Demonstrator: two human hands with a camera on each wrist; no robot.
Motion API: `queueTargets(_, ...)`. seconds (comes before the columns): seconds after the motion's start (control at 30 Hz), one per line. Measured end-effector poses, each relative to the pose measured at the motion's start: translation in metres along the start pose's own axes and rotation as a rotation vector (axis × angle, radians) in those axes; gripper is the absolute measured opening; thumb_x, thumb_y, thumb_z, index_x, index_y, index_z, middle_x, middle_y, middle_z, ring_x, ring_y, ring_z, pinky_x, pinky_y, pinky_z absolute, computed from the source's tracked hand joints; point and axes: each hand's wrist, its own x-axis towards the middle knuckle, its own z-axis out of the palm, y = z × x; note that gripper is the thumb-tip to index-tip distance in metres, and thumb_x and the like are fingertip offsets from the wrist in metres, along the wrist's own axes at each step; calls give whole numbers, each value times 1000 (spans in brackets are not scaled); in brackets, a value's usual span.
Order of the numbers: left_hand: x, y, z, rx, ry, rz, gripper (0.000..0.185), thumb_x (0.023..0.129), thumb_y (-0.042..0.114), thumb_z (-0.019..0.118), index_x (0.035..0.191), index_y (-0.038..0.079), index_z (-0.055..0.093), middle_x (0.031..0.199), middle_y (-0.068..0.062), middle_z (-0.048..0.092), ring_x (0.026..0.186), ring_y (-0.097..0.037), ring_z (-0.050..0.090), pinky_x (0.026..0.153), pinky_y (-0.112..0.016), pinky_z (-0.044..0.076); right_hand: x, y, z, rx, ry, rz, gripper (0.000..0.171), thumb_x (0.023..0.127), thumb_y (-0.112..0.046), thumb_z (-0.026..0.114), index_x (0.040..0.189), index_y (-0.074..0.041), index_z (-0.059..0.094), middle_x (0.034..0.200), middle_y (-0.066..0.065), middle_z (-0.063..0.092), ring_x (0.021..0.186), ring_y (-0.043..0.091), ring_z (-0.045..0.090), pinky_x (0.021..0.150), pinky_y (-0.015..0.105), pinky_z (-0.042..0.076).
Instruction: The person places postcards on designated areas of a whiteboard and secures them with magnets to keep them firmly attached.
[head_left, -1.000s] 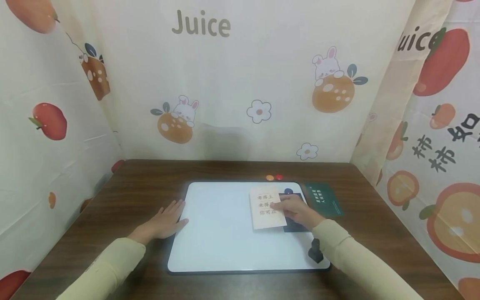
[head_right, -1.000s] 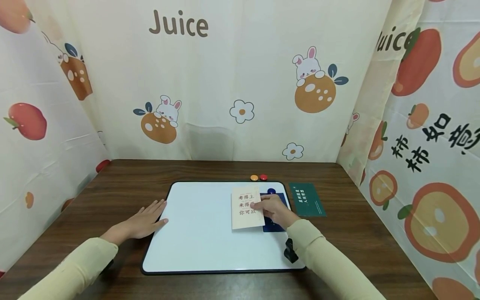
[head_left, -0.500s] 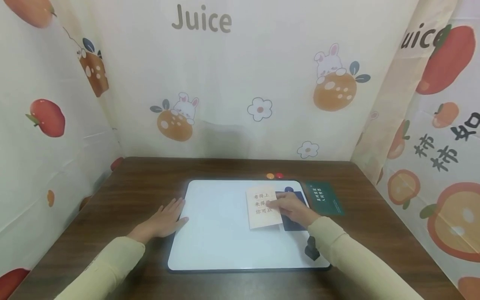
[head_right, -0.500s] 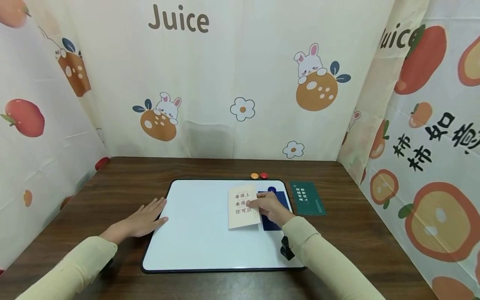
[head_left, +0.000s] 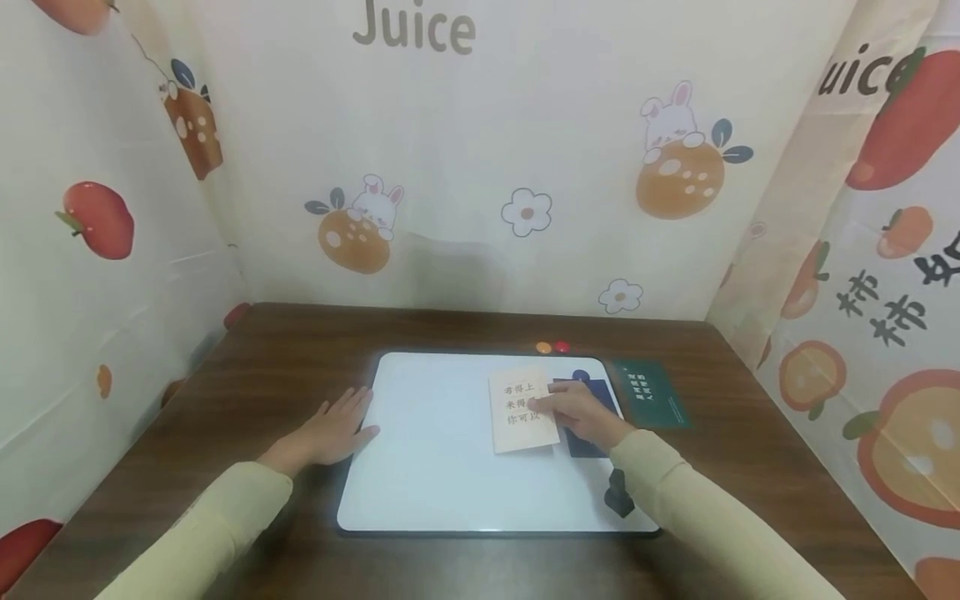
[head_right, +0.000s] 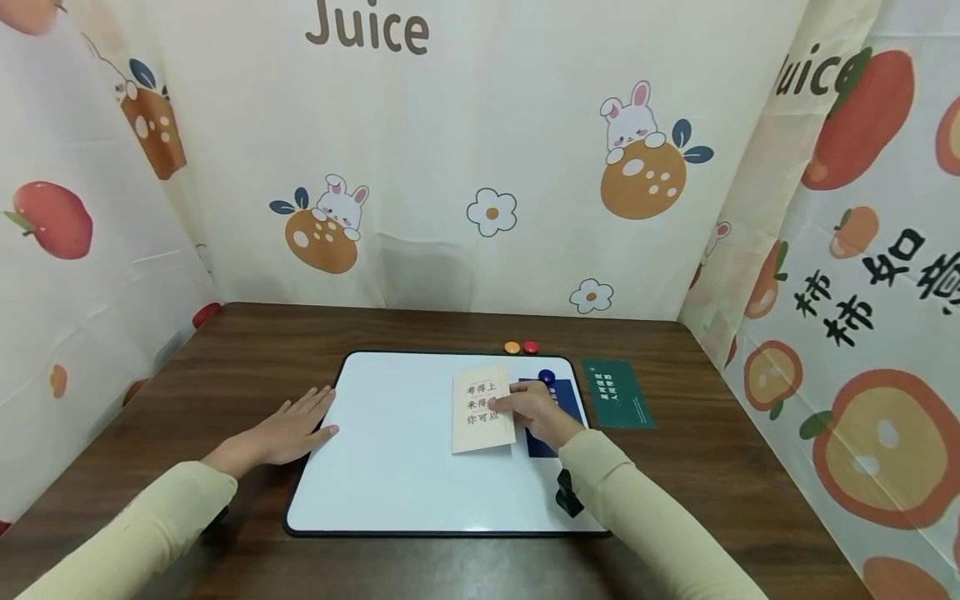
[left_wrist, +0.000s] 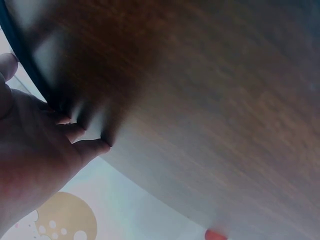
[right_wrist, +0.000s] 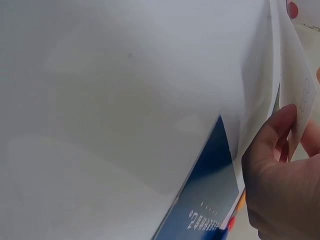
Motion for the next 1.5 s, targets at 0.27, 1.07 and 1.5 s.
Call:
queueTargets(0.27,1,1,-2,-7,-7,4,70,100,37,44,148,-7,20,154,-26,16,140,-46,10,107,-65,10,4,-3,10,31,47,10,81,81,-17,77,143,6,31,138,24,41,118,35,50,91,32,49)
queueTargets(1.07,-2,0,4,-7,5,7,68,100,35,45,147,-8,20,153,-27,16,140,-47,11,107,-66,11,10,-1,26,-328,226,-12,69,77,-29,80,133,-2,51,135,19,49,123,38,45,100,56,36)
queueTargets(1.5,-1,0,2,0,4,7,69,100,36,44,147,-8,21,153,-27,17,140,-46,11,107,-66,11,5,1,27,-477,268,-159,64,75,-30,81,123,3,56,120,18,58,105,33,56,90,49,47)
